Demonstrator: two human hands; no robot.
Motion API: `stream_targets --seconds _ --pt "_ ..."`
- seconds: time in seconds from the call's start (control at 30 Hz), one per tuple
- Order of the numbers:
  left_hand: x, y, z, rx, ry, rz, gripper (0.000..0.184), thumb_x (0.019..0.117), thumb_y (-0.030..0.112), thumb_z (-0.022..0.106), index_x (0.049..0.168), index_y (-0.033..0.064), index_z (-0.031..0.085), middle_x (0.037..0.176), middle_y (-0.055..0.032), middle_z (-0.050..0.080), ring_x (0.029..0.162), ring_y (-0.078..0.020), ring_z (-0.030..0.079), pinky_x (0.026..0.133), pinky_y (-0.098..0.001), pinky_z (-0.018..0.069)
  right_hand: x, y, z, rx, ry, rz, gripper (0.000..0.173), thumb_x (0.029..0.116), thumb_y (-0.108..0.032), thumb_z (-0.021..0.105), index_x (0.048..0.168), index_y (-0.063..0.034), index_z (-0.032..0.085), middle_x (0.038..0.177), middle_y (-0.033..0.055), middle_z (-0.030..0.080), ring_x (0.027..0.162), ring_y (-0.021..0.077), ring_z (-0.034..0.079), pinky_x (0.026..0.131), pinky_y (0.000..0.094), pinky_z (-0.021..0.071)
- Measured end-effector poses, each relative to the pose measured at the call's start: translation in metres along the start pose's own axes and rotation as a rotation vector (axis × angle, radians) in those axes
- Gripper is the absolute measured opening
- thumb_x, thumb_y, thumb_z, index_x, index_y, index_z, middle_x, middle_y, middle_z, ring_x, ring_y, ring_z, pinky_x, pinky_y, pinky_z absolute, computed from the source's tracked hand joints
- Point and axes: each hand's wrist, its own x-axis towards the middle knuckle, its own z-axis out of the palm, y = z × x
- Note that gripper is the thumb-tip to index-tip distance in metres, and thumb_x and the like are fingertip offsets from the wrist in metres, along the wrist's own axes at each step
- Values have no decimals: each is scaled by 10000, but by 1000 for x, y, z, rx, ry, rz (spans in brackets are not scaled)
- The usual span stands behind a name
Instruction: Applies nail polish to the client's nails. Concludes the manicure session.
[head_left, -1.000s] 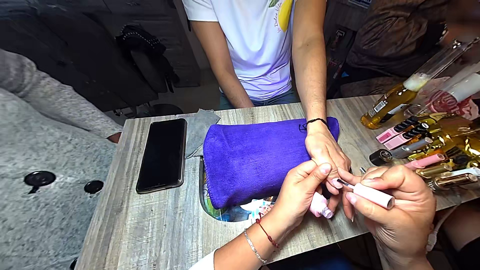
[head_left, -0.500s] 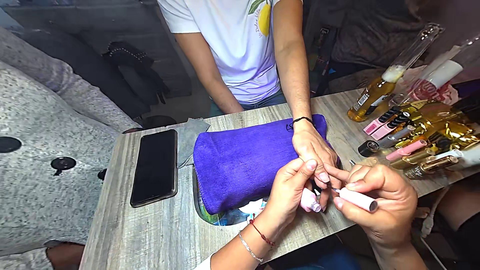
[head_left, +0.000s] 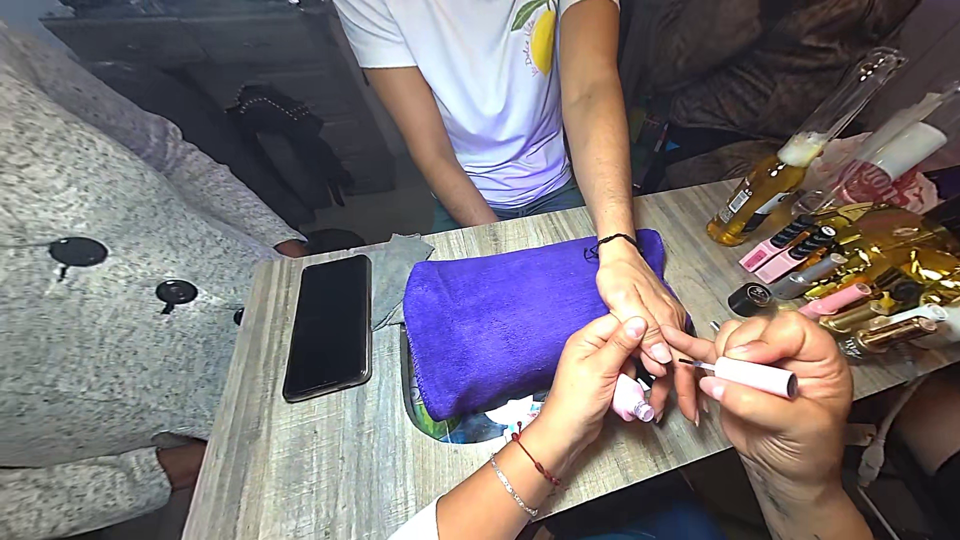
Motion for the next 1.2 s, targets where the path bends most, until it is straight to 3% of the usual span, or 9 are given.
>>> stream_targets --seconds 0.13,0.27,0.37,0.5,0.63,0.73,0.83,0.93,1.2 --pt "-1 1 1 18 2 1 321 1096 226 468 869 75 639 655 -39 611 479 -31 518 460 -148 452 -11 -10 1 -362 -140 -208 210 772 -155 785 904 -212 632 747 -126 612 741 1 650 1026 403 582" --pt "0 1 0 28 -11 -2 332 1096 249 472 866 82 645 659 -37 622 474 -30 524 454 -152 452 -20 -15 7 -529 -221 -307 149 813 -146 747 859 -149 605 707 -84 601 710 -17 611 1051 325 505" --pt "0 1 1 23 -4 10 350 1095 259 475 854 82 657 642 -30 599 473 -29 510 446 -149 436 -20 -11 11 -700 -235 -330 124 822 -160 746 793 -146 626 707 -71 612 754 2 603 989 269 455" --pt "0 0 1 23 5 19 359 1095 252 468 835 87 652 603 -21 561 470 -32 501 453 -155 435 -19 -12 9 -890 -281 -265 75 904 -238 734 837 -204 743 796 -85 621 910 63 548 932 346 329" --pt "0 -1 0 -3 0 4 338 1096 238 462 862 86 653 648 -28 601 491 -32 527 475 -157 466 -12 -25 -18 -882 -247 -132 217 893 -358 750 1103 -305 742 1024 -137 664 1079 39 583 980 310 431" --pt "2 -1 0 -44 2 -21 346 1100 216 446 867 64 652 641 -43 618 471 -35 534 458 -160 469 -5 -33 -60 -1062 -107 -42 279 924 -382 724 1084 -157 763 1088 -10 690 1014 78 630 864 268 527" --pt "3 -1 -2 -51 -2 -37 343 1100 206 439 875 51 645 663 -58 645 475 -39 545 469 -166 475 -7 -27 -101 -1297 -97 90 336 909 -303 659 1075 -20 733 1090 166 656 887 274 593 718 469 475" --pt "1 0 -3 -38 9 -50 382 1109 236 405 860 59 636 616 -40 613 461 -30 528 465 -160 466 -20 -20 -118 -1407 -116 190 300 878 -212 719 1036 42 737 1122 307 643 1043 531 603 862 712 448" --pt "2 0 -6 -72 -19 -42 433 1105 307 401 811 85 628 581 -17 588 471 -36 556 480 -168 489 -47 -4 -119 -1498 -80 218 221 952 -157 640 925 62 661 920 267 653 898 501 648 776 672 490"
